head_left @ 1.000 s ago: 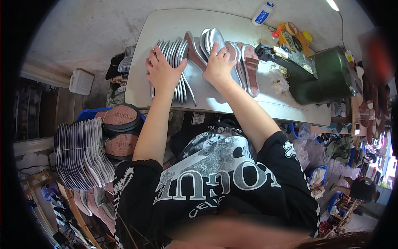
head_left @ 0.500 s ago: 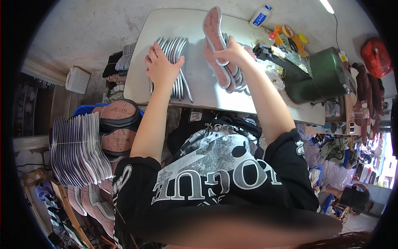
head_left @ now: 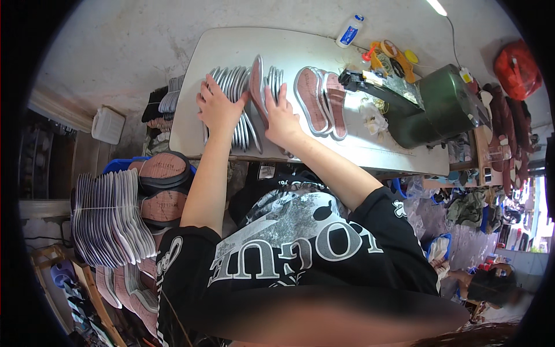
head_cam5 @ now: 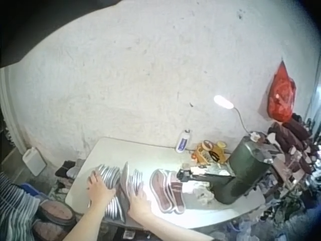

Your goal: The recorder is organizing shoe soles and prepping them for assembly by checking components and stacking them.

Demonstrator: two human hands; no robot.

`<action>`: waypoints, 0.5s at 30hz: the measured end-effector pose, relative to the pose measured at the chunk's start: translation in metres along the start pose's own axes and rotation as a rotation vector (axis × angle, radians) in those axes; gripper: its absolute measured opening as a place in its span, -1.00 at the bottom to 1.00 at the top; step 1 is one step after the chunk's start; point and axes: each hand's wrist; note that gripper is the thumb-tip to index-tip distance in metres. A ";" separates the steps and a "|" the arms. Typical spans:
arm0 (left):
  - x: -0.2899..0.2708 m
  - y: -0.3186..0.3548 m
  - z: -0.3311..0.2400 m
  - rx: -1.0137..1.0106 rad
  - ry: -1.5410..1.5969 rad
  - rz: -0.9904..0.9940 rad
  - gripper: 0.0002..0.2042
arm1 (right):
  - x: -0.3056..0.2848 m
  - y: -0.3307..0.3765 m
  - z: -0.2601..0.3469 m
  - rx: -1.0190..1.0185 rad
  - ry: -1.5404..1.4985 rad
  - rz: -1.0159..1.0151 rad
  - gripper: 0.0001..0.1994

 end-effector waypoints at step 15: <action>0.005 0.000 -0.016 -0.117 -0.021 0.215 0.26 | -0.007 -0.007 -0.060 0.282 -0.596 -0.180 -0.37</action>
Point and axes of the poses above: each hand's wrist, its own y-axis away from the middle knuckle, its own x-axis out of the palm, z = x × y, and after that the axes turned 12 degrees about -z, right-handed
